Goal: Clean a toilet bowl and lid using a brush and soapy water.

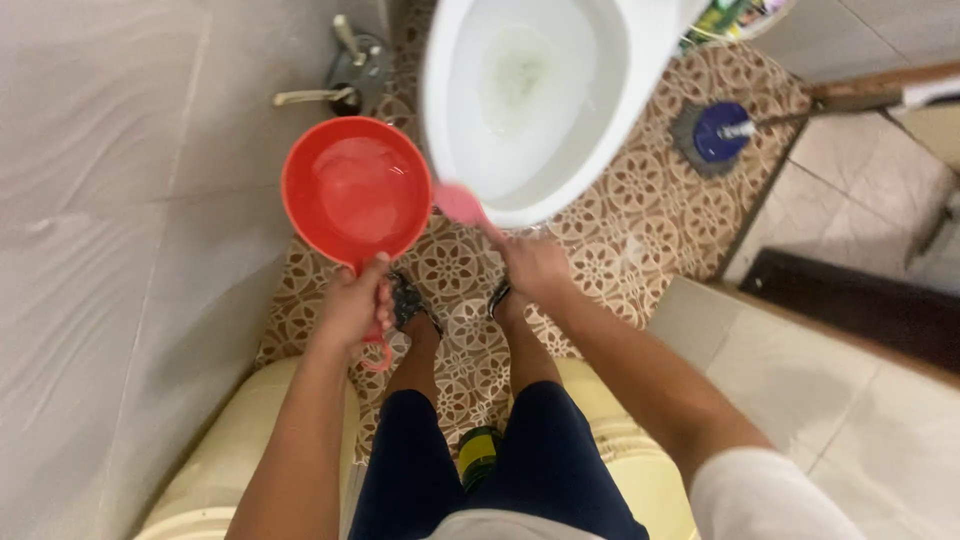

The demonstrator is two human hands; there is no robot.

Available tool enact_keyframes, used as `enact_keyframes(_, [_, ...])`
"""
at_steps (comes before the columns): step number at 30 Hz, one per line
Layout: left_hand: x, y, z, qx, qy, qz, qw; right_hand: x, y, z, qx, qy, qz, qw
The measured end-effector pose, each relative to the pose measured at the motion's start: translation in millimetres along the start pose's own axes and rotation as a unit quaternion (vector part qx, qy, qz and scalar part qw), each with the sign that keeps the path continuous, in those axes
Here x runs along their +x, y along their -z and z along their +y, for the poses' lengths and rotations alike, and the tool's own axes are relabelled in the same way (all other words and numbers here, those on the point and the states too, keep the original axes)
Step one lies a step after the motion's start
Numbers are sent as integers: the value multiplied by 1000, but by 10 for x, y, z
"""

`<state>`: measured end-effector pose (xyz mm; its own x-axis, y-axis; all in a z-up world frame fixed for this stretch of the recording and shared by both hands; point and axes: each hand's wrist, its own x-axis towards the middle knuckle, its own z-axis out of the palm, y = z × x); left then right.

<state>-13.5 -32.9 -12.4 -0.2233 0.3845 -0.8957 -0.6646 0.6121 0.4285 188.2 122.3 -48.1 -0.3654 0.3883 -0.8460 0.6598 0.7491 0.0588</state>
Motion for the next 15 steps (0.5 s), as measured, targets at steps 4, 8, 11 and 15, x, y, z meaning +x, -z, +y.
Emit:
enact_keyframes(4, [-126,99,-31,49,29,18,998,1259,246,8,-37,66,273,959])
enact_keyframes(8, [-144,189,-194,-15,31,20,999,930,702,-99,-193,108,82,972])
enact_keyframes(11, [-126,308,-394,-62,50,29,996,967,228,76,-344,174,43,922])
enact_keyframes(15, [-74,423,-569,-46,27,14,998,1024,414,75,-398,180,-76,896])
